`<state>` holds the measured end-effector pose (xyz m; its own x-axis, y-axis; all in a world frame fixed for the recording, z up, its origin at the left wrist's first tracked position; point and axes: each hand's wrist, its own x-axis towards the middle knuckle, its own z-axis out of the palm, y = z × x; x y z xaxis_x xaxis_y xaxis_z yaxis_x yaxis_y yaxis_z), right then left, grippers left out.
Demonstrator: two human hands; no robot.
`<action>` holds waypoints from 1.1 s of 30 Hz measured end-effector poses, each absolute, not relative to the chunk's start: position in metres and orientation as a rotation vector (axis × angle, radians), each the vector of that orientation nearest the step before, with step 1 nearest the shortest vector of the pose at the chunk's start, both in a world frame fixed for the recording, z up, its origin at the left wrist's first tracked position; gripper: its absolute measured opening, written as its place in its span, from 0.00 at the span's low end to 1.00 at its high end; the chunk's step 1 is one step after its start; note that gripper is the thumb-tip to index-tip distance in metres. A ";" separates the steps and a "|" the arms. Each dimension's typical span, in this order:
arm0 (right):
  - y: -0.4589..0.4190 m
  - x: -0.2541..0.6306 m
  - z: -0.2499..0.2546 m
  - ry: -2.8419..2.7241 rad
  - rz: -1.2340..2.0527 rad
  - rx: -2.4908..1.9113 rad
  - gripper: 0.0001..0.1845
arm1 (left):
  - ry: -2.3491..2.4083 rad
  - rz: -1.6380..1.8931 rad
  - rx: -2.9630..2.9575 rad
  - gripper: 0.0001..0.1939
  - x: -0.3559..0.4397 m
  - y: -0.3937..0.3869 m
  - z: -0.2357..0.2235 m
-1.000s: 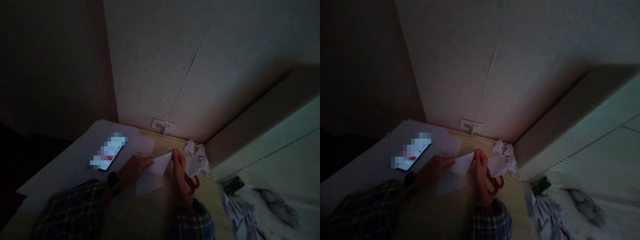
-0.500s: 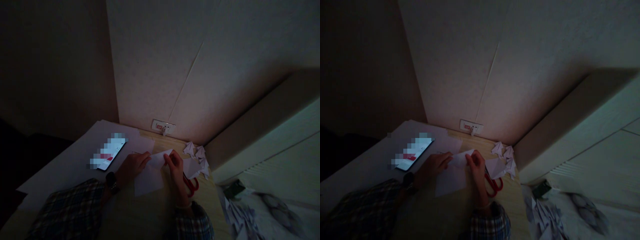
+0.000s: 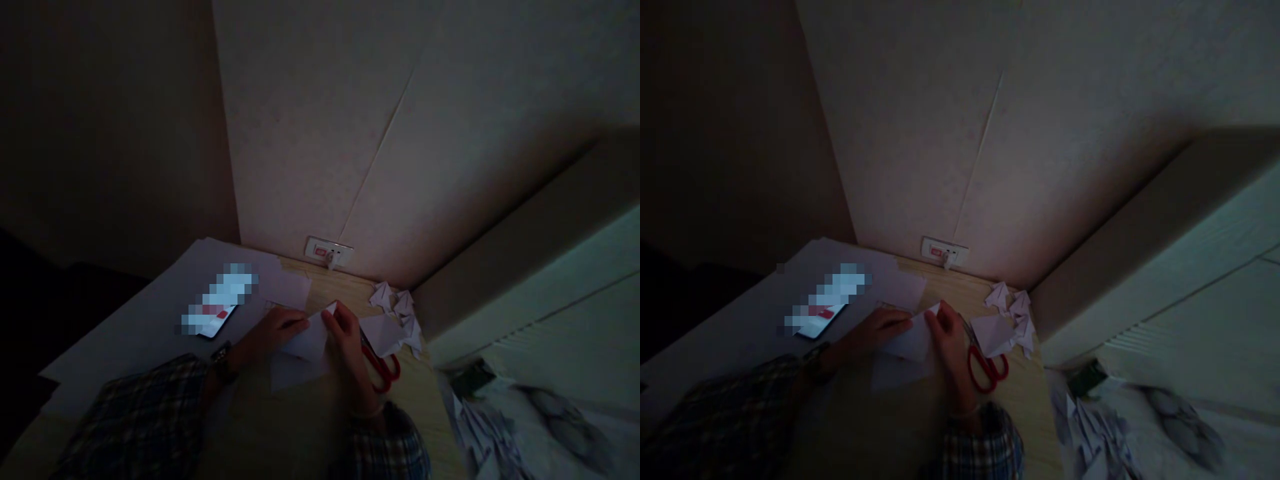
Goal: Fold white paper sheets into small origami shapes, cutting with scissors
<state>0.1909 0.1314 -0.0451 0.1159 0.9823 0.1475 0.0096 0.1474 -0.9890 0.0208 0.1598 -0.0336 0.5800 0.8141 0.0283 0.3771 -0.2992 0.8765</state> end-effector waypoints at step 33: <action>0.136 0.211 -0.043 -0.925 0.792 -1.142 0.17 | 0.964 0.943 1.274 0.17 0.013 0.165 -0.023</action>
<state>0.2111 0.1358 -0.0428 0.4156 0.8884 0.1950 -0.0556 0.2388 -0.9695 0.0125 0.1646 -0.0226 0.3239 0.9447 -0.0518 -0.0311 0.0653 0.9974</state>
